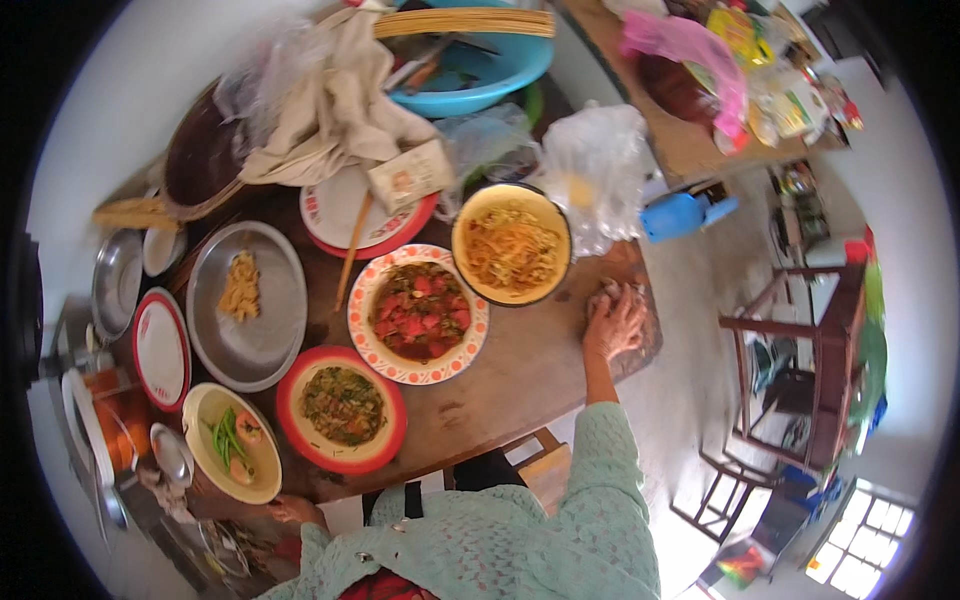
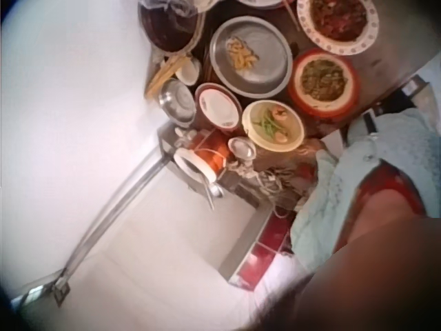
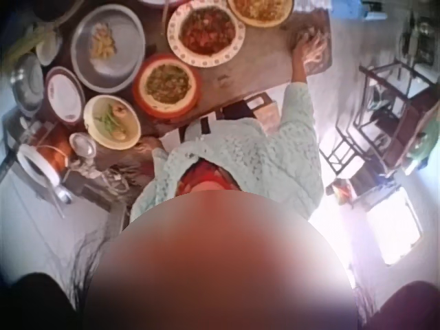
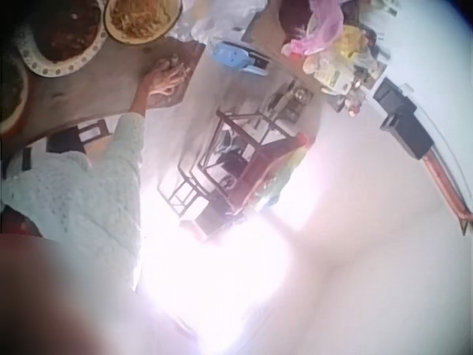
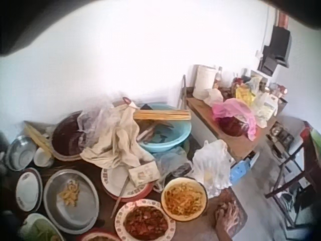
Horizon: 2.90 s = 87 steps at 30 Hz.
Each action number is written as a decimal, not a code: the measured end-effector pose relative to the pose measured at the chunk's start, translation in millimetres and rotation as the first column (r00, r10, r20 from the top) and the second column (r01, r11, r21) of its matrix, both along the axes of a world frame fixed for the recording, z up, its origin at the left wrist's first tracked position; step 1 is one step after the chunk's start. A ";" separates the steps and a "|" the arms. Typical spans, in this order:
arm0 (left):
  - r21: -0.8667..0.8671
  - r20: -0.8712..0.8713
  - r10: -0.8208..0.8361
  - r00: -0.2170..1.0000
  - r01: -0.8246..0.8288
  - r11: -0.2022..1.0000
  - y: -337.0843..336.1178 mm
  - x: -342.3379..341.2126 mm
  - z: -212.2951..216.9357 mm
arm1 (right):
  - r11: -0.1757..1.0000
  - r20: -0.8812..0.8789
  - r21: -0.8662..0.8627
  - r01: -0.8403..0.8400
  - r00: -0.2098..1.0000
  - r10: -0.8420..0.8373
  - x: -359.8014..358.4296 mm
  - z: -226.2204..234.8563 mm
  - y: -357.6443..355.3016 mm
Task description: The person retrieves frozen buns from a refrigerator, places them into a steamer, and then moves several prepared dishes from a table to the steamer area. The person handles the buns and dishes by hand without using tools.
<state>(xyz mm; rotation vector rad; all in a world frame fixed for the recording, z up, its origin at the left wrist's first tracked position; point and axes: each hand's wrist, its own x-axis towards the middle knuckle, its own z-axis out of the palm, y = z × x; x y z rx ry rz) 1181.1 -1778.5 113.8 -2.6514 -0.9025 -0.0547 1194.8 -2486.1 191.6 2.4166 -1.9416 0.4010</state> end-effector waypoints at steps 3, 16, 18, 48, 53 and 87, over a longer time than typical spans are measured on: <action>0.001 -0.401 0.191 0.896 -0.208 0.978 -54.7 29.2 43.3 | 0.998 -0.008 -0.047 -0.038 0.999 0.037 -11.4 -8.7 -4.3; -0.660 0.350 0.236 0.906 0.060 0.749 -32.3 -5.7 54.3 | 0.784 0.240 -0.066 -0.617 0.753 0.613 -28.9 56.5 99.1; -0.671 0.350 0.223 0.910 0.077 0.737 -30.9 -16.2 54.8 | 0.703 0.616 0.377 -0.603 0.730 0.296 -32.9 53.3 128.7; -0.921 0.250 -0.345 0.905 0.332 0.203 -77.9 -52.2 176.3 | 0.156 0.666 0.649 -0.744 0.457 -0.590 4.6 26.6 193.4; -0.970 0.237 -0.406 0.883 0.242 -0.040 -136.7 10.1 208.7 | 0.158 0.653 0.664 -0.731 0.463 -0.599 -30.4 44.1 205.5; -0.477 -0.092 -0.087 0.992 -0.121 -0.871 -228.3 97.9 248.0 | 0.679 0.074 0.318 -0.662 0.731 0.678 -42.8 74.7 57.0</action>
